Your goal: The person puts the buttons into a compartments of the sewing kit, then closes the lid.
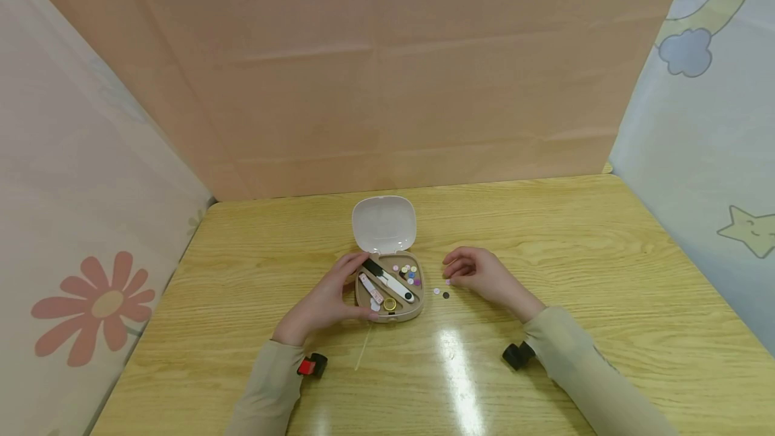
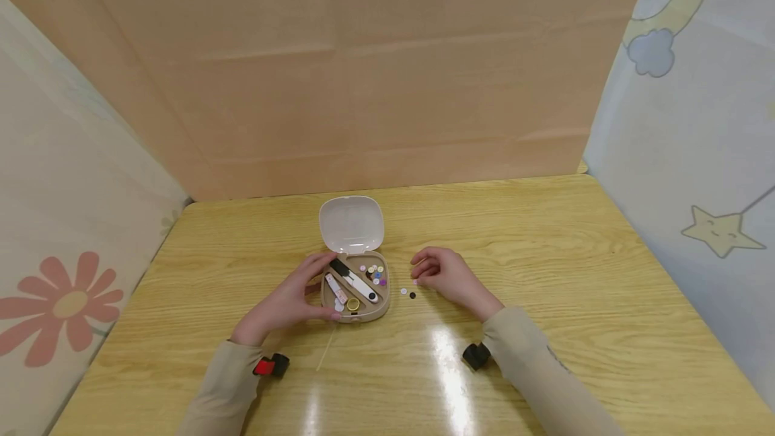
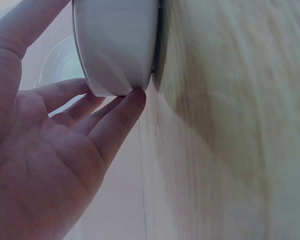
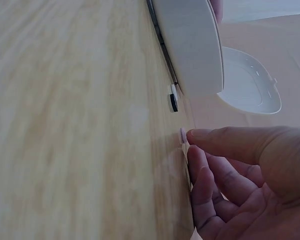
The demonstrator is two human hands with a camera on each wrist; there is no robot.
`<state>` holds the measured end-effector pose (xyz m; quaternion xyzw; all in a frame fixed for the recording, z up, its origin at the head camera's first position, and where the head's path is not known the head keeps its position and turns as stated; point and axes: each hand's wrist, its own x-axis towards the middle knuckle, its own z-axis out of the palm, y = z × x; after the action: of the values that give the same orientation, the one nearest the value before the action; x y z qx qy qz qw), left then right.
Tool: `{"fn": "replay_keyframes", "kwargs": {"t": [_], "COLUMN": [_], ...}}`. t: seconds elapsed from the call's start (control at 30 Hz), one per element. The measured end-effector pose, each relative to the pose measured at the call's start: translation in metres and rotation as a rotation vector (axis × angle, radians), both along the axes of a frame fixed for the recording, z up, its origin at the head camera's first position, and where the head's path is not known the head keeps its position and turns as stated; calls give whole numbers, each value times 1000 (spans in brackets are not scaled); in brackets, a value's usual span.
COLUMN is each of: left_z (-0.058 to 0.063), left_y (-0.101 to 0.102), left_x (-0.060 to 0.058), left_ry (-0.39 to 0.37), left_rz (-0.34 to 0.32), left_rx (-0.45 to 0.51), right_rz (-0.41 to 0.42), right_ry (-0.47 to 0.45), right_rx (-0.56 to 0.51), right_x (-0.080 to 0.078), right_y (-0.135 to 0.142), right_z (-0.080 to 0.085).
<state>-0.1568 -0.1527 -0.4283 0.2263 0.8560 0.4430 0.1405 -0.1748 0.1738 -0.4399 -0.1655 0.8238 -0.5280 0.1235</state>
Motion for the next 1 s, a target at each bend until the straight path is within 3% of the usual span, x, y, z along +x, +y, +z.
{"fn": "replay_keyframes", "kwargs": {"t": [0.37, 0.5, 1.0], "left_z": [0, -1, 0], "left_y": [0, 0, 0], "left_x": [0, 0, 1], "left_ry": [13, 17, 5], "left_rz": [0, 1, 2], "left_rx": [-10, -12, -7], "right_rz": [1, -5, 9], "right_ry": [-9, -6, 13], "right_rx": [34, 44, 88], "right_x": [2, -2, -3], "right_y": [-6, -3, -6], "right_z": [9, -2, -1]}}
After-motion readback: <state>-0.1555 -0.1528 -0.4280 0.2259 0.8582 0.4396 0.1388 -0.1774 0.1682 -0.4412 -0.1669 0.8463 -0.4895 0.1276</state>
